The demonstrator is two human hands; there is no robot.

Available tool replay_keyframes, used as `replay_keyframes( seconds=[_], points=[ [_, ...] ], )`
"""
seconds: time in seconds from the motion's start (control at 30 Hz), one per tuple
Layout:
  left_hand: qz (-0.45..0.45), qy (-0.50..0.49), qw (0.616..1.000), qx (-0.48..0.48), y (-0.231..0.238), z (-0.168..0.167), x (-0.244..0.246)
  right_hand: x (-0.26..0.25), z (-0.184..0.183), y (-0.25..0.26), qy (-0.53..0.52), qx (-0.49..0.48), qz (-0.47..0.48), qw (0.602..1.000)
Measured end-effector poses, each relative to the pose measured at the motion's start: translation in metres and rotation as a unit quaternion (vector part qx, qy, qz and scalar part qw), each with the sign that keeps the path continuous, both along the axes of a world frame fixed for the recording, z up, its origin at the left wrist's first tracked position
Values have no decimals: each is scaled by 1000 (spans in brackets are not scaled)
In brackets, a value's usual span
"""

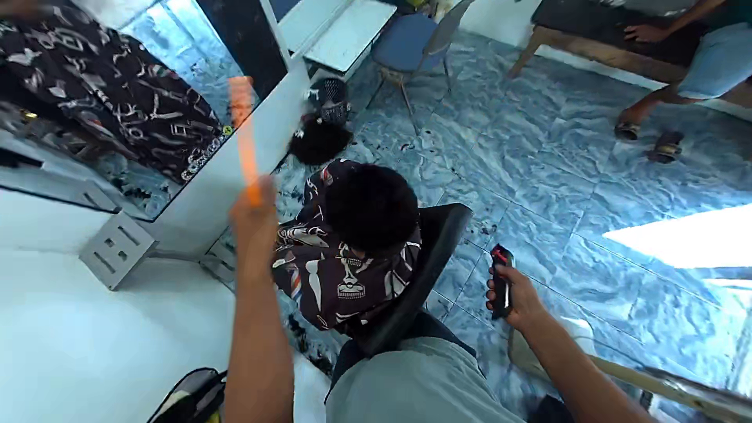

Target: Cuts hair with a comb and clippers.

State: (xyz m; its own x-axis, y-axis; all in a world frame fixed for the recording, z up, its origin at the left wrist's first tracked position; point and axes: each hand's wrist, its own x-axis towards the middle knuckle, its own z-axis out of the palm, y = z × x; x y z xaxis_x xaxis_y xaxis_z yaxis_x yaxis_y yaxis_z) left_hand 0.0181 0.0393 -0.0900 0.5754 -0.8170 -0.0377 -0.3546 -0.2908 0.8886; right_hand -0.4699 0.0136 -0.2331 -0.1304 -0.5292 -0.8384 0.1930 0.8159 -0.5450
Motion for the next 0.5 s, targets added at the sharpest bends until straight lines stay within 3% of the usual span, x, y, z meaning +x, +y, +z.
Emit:
replay_keyframes(
  seconds=[0.07, 0.13, 0.23, 0.33, 0.5],
  points=[
    [195, 62, 976, -68, 51, -15, 8, -17, -27, -18, 19, -16, 34, 999],
    [291, 84, 951, -66, 95, -15, -16, -32, -45, -25, 28, -28, 61, 997],
    [257, 88, 961, -52, 128, -11, -76, -54, -52, -30, 31, -31, 76, 996],
    [204, 85, 974, -55, 121, -7, -129, -74, -52, -39, 14, -23, 80, 996],
    [98, -122, 985, -66, 72, 0, -156, -82, -47, -52, 28, -17, 76, 997]
  ],
)
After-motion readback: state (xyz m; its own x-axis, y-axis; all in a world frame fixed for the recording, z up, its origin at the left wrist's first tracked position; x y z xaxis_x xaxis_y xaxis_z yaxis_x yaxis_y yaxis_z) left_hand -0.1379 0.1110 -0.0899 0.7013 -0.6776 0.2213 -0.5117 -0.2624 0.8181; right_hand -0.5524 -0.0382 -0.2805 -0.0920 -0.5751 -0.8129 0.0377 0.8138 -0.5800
